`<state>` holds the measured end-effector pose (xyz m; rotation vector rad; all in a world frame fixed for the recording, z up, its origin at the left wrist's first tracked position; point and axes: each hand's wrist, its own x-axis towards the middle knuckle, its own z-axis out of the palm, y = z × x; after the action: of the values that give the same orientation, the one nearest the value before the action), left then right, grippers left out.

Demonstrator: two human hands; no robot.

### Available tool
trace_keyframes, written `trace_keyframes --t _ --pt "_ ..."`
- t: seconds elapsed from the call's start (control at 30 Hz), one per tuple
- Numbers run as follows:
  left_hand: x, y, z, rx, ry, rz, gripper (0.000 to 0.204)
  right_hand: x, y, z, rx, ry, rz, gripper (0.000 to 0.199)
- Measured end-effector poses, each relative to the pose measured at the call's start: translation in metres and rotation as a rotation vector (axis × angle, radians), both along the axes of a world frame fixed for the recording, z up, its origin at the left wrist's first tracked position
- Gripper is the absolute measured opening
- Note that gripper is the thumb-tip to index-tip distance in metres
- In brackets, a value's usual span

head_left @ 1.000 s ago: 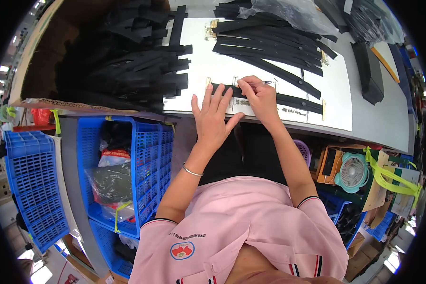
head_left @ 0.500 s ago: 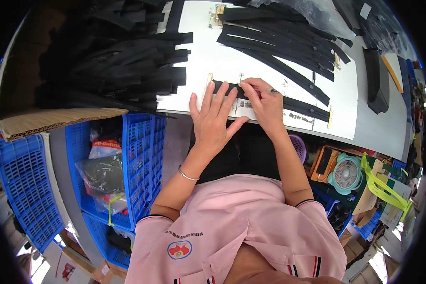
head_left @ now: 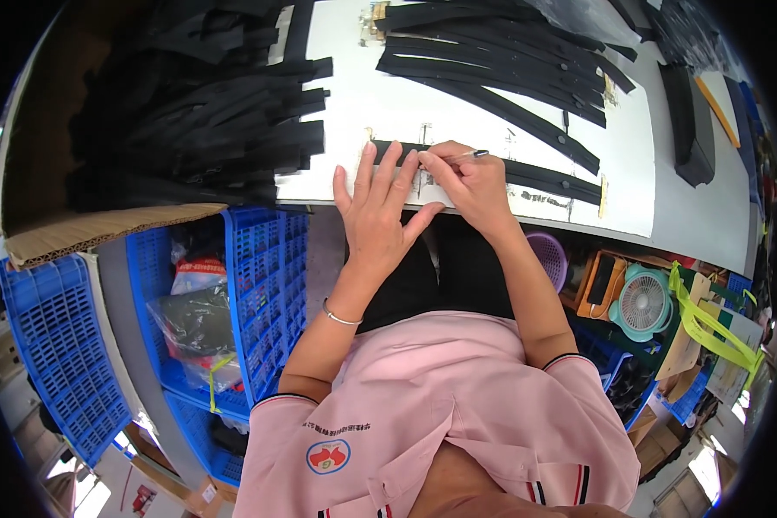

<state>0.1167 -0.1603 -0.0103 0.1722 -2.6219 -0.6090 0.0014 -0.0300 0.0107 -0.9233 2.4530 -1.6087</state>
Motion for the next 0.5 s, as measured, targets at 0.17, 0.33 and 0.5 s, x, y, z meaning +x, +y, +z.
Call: trace_keyframes --t 0.17,0.33,0.5 --pt "-0.001 -0.001 -0.001 -0.019 -0.024 0.004 0.07 -0.004 0.004 0.0 0.034 0.058 0.063 0.019" --pt "0.0 -0.001 -0.002 -0.035 -0.017 0.004 0.071 0.0 0.037 0.021 -0.17 -0.282 -0.079 0.018" --pt "0.0 -0.001 0.0 -0.035 -0.033 -0.007 0.069 -0.017 0.081 0.012 -0.013 -0.097 -0.356 0.019"
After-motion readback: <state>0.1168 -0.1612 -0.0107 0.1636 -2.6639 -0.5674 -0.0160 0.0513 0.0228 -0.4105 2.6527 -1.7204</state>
